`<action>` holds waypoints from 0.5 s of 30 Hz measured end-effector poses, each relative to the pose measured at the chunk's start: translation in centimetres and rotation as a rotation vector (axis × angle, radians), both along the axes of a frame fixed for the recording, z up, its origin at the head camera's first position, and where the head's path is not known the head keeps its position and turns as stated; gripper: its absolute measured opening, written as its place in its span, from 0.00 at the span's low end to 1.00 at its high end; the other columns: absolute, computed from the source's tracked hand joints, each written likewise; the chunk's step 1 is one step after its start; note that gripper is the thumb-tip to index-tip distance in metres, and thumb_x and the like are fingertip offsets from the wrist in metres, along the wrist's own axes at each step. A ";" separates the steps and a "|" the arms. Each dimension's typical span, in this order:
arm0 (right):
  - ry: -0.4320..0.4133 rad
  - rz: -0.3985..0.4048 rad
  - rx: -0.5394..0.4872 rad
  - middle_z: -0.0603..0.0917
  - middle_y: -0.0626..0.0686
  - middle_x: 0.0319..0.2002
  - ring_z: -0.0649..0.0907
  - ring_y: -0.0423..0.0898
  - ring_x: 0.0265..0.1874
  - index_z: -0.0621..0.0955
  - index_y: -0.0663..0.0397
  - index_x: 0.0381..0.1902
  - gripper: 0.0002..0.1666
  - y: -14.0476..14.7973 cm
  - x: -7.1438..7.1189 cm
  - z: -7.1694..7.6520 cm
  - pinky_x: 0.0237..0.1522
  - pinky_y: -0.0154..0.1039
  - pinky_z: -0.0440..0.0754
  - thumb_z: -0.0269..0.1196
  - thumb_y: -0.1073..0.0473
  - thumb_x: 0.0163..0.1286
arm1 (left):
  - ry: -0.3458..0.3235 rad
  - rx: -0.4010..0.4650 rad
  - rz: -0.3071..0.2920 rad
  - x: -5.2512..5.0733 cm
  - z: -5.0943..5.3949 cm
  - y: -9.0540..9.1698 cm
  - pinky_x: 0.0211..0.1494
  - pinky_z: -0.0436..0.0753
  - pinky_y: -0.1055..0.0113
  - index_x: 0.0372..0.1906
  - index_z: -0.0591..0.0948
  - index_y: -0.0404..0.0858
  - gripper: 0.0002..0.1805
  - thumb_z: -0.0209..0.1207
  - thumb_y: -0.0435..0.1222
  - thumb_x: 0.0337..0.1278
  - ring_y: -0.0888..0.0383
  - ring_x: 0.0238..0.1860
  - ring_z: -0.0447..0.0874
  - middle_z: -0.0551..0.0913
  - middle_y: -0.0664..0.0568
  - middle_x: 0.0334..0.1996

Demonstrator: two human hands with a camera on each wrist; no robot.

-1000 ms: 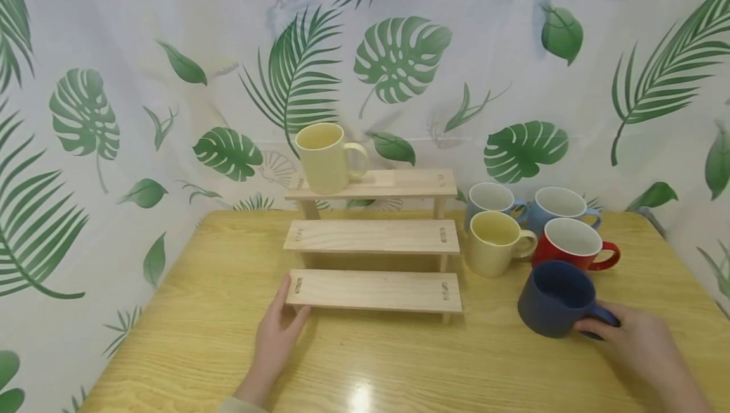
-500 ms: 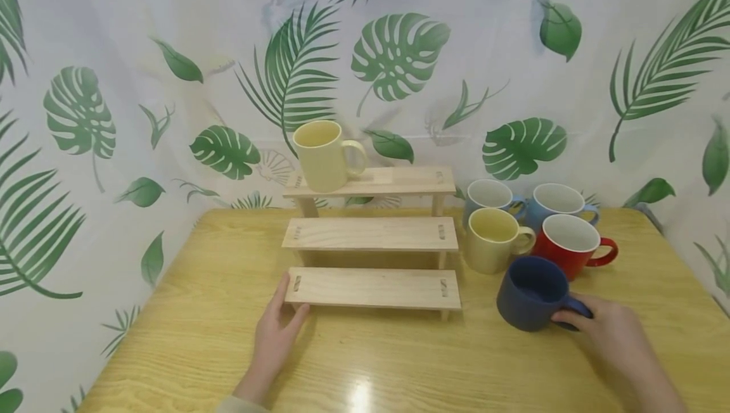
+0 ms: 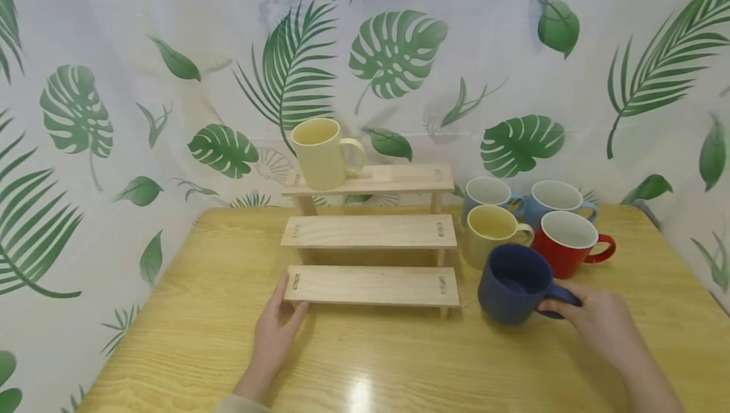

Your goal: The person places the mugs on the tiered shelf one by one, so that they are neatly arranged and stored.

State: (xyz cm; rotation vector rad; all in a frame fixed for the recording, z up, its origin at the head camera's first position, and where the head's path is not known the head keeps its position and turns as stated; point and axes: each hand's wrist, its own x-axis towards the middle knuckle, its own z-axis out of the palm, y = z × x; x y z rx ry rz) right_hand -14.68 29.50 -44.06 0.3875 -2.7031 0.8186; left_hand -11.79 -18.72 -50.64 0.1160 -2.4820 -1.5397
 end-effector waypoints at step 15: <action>-0.108 -0.067 -0.054 0.86 0.55 0.31 0.77 0.43 0.32 0.87 0.58 0.40 0.20 -4.9 -1.3 7.5 0.28 0.39 0.74 0.72 0.50 0.55 | 0.000 0.004 0.016 -0.1 0.0 0.0 0.73 0.53 0.51 0.75 0.55 0.47 0.41 0.59 0.47 0.61 0.51 0.72 0.52 0.55 0.56 0.73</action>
